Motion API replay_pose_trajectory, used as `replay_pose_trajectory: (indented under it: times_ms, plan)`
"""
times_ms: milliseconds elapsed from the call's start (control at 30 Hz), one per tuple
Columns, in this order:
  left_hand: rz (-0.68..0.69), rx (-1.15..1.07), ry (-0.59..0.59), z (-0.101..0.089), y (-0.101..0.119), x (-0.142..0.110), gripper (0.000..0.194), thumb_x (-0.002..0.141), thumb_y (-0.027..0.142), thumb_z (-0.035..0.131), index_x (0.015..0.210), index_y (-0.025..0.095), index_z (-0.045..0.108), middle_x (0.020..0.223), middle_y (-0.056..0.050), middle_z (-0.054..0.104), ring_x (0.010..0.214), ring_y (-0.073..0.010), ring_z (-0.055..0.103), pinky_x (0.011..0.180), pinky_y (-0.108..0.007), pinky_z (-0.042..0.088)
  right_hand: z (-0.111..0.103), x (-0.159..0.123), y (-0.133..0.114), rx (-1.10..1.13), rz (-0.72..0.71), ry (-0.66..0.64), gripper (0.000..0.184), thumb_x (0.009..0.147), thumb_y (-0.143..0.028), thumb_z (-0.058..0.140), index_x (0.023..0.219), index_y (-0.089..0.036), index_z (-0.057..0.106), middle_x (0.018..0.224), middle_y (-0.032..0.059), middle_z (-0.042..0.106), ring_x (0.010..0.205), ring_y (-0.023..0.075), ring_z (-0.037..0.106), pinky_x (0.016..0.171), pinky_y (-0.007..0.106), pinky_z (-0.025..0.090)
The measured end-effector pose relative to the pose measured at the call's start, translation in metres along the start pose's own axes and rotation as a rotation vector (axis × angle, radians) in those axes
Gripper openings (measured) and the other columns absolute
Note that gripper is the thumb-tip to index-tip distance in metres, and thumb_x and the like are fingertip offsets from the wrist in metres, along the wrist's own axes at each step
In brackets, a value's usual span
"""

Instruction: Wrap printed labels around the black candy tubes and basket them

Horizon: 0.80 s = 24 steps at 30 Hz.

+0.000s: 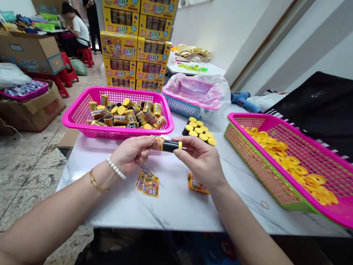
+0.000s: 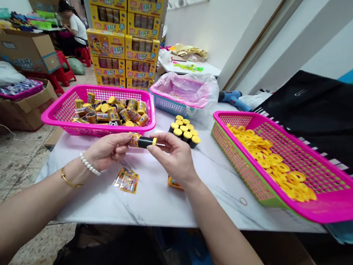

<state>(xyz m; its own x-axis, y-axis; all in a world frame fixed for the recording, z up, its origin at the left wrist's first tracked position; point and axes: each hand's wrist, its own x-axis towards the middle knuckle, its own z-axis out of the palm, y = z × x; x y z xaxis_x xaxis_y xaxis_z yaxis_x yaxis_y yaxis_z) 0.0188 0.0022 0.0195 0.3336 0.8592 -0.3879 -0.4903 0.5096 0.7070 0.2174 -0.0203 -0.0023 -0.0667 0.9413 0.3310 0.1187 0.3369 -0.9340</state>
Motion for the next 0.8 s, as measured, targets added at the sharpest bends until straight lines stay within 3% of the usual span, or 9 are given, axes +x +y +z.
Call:
replay_pose_trajectory:
  times_ms: [100,233,400,500,700,800]
  plan:
    - [0.019,0.029,0.030,0.001,-0.002,0.000,0.018,0.091,0.011,0.061,0.073,0.008,0.063,0.054,0.002,0.055,0.032,-0.0003,0.036,0.030,-0.010,0.021,0.004,-0.002,0.000,-0.061,-0.002,0.004,0.027,0.079,-0.036,0.077,0.100,-0.020,0.071,0.100,0.0072,0.077,0.093,0.0220,0.074,0.088,0.038,0.061]
    - [0.068,0.123,-0.025,-0.002,-0.003,0.000,0.019,0.085,0.018,0.073,0.071,0.009,0.063,0.053,0.001,0.055,0.033,-0.0010,0.036,0.031,-0.012,0.021,0.007,-0.005,0.002,-0.098,-0.040,0.019,0.025,0.083,-0.035,0.072,0.101,-0.020,0.067,0.103,0.0082,0.077,0.094,0.0224,0.075,0.090,0.039,0.062]
    - [0.009,0.116,0.008,-0.002,-0.002,0.002,0.016,0.090,0.013,0.061,0.076,0.008,0.063,0.059,-0.001,0.059,0.032,0.0003,0.035,0.032,-0.011,0.020,0.005,-0.010,0.002,-0.258,-0.213,-0.023,0.026,0.083,-0.031,0.072,0.107,-0.022,0.067,0.112,0.0074,0.075,0.099,0.0227,0.075,0.095,0.041,0.062]
    - [0.027,0.141,-0.010,-0.002,-0.003,0.002,0.014,0.089,0.016,0.064,0.077,0.007,0.064,0.059,-0.001,0.059,0.033,0.0001,0.035,0.032,-0.012,0.021,0.006,-0.013,0.000,-0.335,-0.286,-0.028,0.029,0.083,-0.028,0.072,0.111,-0.023,0.067,0.117,0.0069,0.075,0.103,0.0239,0.074,0.094,0.040,0.062]
    - [0.108,0.188,-0.069,-0.006,-0.007,0.002,0.017,0.078,0.021,0.078,0.075,0.009,0.066,0.065,-0.004,0.065,0.036,-0.0020,0.042,0.034,-0.013,0.024,0.012,-0.016,0.002,-0.270,-0.248,0.101,0.028,0.086,-0.030,0.070,0.112,-0.022,0.064,0.119,0.0085,0.074,0.097,0.0211,0.075,0.092,0.037,0.063]
    - [0.116,0.211,-0.041,-0.006,-0.008,0.002,0.019,0.077,0.022,0.079,0.073,0.008,0.067,0.062,-0.004,0.064,0.037,-0.0033,0.044,0.034,-0.013,0.025,0.015,-0.016,0.004,-0.204,-0.221,0.064,0.026,0.085,-0.029,0.071,0.109,-0.023,0.060,0.119,0.0090,0.073,0.097,0.0207,0.075,0.090,0.037,0.063]
